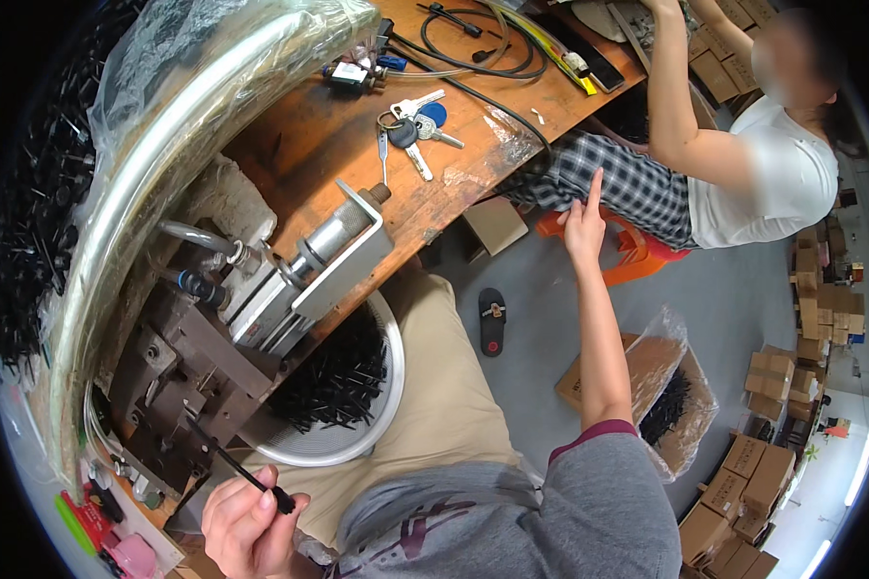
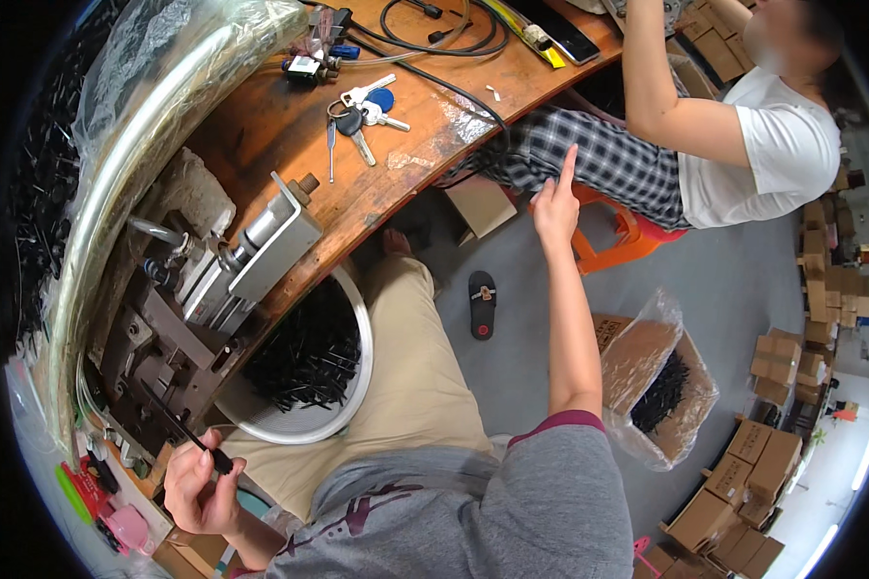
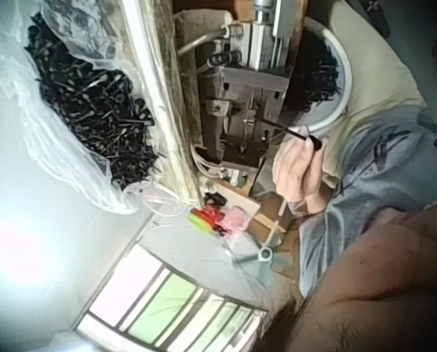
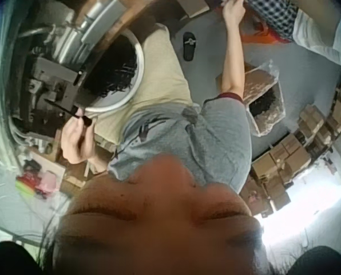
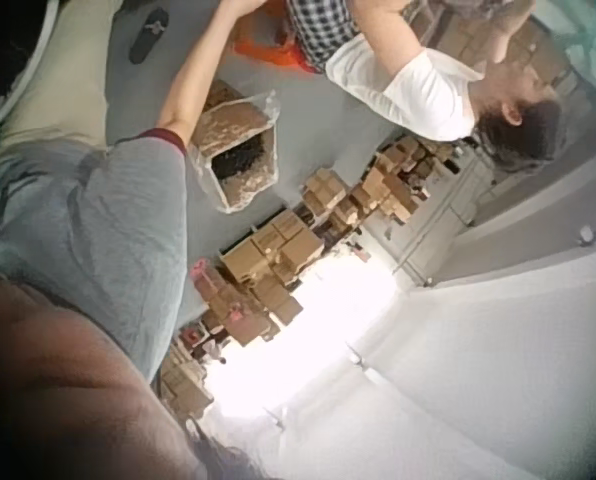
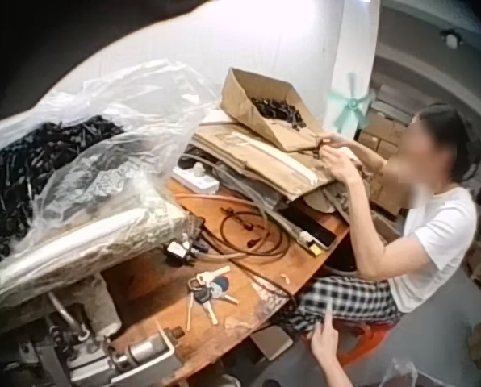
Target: The recorder is assembling small black plastic components using a pneumatic jig.
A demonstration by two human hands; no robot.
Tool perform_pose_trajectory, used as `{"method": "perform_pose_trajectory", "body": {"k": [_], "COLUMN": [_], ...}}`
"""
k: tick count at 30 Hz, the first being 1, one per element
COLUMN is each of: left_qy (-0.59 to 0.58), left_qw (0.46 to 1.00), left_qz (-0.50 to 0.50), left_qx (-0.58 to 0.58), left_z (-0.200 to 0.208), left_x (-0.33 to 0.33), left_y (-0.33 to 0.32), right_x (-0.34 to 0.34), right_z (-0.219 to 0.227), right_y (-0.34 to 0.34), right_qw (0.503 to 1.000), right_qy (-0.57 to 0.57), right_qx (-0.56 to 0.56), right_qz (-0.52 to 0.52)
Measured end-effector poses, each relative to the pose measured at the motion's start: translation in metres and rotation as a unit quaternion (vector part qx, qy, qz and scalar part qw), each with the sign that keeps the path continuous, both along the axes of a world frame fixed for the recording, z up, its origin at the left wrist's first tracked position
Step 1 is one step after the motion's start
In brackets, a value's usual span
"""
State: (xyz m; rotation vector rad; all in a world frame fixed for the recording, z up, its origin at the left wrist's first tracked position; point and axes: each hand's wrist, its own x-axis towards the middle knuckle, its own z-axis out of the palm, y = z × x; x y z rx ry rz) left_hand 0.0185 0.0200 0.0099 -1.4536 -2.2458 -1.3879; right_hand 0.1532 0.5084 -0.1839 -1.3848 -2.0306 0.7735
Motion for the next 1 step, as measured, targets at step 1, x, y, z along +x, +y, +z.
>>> {"method": "perform_pose_trajectory", "body": {"k": [1], "left_qy": [-0.009], "left_qw": [0.999], "left_qz": [-0.032], "left_qx": [-0.019], "left_z": [0.0087], "left_x": [-0.0036], "left_y": [0.0002], "right_x": [0.0048], "right_z": [-0.0133], "right_y": [0.0002], "right_qw": [0.999], "right_qy": [-0.019], "right_qx": [0.04], "right_qz": [0.004]}}
